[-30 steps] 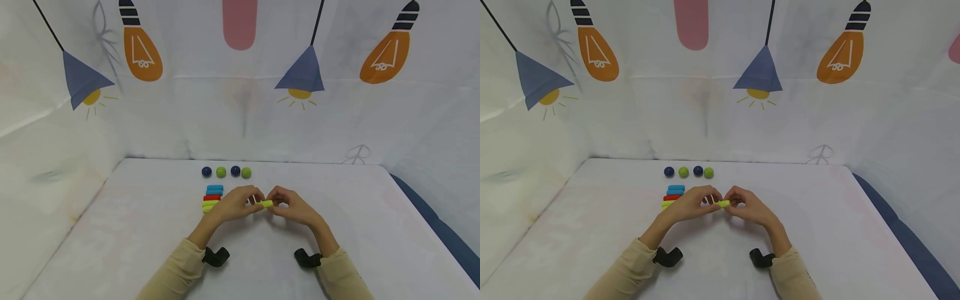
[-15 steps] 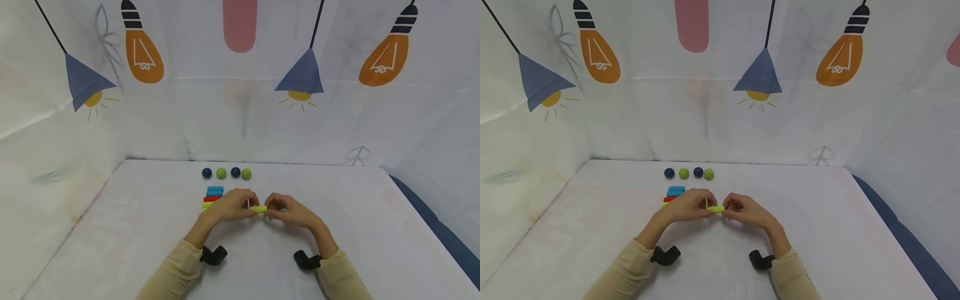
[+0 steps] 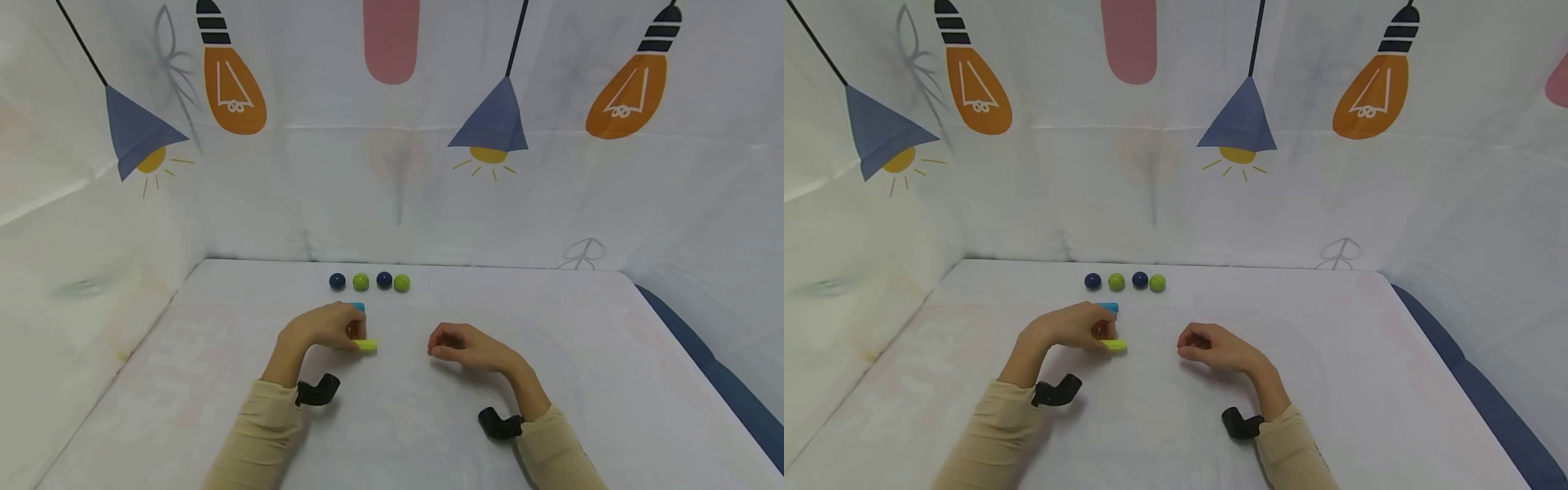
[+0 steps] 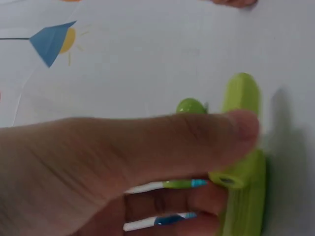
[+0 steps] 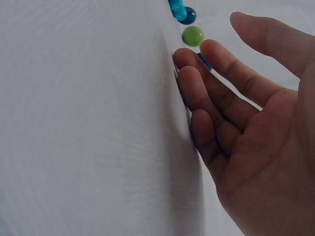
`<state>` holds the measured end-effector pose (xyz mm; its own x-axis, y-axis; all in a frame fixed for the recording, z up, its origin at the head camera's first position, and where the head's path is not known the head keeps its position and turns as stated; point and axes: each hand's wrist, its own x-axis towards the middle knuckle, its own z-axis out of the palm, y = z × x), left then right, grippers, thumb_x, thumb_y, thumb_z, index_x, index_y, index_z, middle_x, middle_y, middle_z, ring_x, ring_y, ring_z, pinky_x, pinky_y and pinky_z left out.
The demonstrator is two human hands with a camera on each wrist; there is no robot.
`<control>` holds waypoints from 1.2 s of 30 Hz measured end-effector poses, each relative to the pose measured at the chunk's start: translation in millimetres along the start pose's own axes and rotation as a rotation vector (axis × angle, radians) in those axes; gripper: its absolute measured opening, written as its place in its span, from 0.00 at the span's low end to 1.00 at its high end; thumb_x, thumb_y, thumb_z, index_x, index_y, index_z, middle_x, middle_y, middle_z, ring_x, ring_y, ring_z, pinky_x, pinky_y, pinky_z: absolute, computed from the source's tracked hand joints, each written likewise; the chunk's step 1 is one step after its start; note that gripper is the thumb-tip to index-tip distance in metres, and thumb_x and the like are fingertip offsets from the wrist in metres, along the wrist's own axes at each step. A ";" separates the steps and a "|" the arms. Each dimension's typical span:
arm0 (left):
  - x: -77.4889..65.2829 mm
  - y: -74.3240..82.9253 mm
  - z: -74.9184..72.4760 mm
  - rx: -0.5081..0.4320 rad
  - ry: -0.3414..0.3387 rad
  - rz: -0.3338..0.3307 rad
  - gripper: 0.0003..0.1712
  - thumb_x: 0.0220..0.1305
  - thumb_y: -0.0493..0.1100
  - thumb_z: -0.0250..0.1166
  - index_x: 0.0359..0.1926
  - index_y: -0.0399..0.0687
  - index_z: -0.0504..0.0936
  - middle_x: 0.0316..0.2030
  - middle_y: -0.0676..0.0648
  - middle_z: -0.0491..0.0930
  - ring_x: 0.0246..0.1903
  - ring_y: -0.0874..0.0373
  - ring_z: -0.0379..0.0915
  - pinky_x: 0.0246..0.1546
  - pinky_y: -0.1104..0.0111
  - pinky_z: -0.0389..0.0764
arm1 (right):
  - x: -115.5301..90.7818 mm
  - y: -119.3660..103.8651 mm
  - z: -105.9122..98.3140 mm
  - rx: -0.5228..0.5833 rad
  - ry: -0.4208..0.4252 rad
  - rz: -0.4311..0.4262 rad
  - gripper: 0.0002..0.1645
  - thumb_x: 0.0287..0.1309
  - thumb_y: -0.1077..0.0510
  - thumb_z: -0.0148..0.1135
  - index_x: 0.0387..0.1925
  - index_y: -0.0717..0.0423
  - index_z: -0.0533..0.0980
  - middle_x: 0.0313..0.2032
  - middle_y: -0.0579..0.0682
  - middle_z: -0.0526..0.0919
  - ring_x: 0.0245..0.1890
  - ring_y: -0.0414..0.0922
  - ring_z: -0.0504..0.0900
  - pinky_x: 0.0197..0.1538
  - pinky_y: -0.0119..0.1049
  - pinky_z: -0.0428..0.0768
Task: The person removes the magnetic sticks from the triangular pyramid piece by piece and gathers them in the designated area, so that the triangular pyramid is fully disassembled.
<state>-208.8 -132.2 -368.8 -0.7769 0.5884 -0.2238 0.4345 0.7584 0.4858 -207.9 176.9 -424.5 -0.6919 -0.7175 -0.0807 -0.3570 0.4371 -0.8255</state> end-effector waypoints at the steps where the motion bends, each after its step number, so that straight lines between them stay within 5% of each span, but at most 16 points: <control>1: -2.4 -1.4 -1.3 -0.005 -0.011 -0.026 0.09 0.48 0.39 0.73 0.28 0.50 0.80 0.26 0.55 0.76 0.28 0.63 0.68 0.32 0.71 0.70 | -0.1 0.2 -0.1 0.000 0.000 0.002 0.09 0.65 0.51 0.55 0.42 0.50 0.75 0.40 0.47 0.81 0.42 0.40 0.78 0.47 0.30 0.74; 13: -9.5 1.9 -6.9 0.001 -0.082 -0.250 0.14 0.45 0.41 0.75 0.28 0.47 0.77 0.28 0.52 0.73 0.31 0.58 0.67 0.32 0.67 0.67 | -4.2 3.0 -1.9 0.020 0.008 0.023 0.09 0.65 0.50 0.55 0.43 0.49 0.75 0.42 0.46 0.81 0.43 0.41 0.78 0.48 0.29 0.74; 18: -7.3 3.8 -5.0 0.032 -0.094 -0.284 0.13 0.46 0.41 0.75 0.27 0.47 0.76 0.27 0.51 0.72 0.30 0.58 0.67 0.31 0.67 0.66 | -5.4 3.9 -1.0 0.023 0.017 0.030 0.09 0.65 0.50 0.55 0.43 0.49 0.75 0.41 0.46 0.81 0.43 0.40 0.78 0.49 0.29 0.74; 27: -9.1 1.5 -7.4 0.028 -0.075 -0.267 0.11 0.49 0.43 0.73 0.27 0.50 0.76 0.26 0.52 0.73 0.29 0.58 0.67 0.30 0.67 0.65 | -8.0 5.6 -6.6 0.046 0.042 0.048 0.11 0.66 0.51 0.54 0.44 0.51 0.74 0.42 0.49 0.81 0.43 0.43 0.78 0.47 0.30 0.75; 36: -12.3 -10.2 -5.3 -0.041 0.073 -0.132 0.04 0.64 0.48 0.60 0.34 0.56 0.79 0.32 0.54 0.77 0.32 0.59 0.69 0.31 0.66 0.69 | -20.8 15.1 -15.3 -0.048 0.244 0.102 0.12 0.65 0.50 0.55 0.45 0.50 0.75 0.42 0.45 0.80 0.45 0.43 0.77 0.49 0.36 0.74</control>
<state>-206.1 -148.6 -366.5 -0.8576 0.4614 -0.2271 0.3087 0.8151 0.4902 -208.5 206.7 -426.7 -0.8543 -0.5194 -0.0200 -0.3033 0.5295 -0.7923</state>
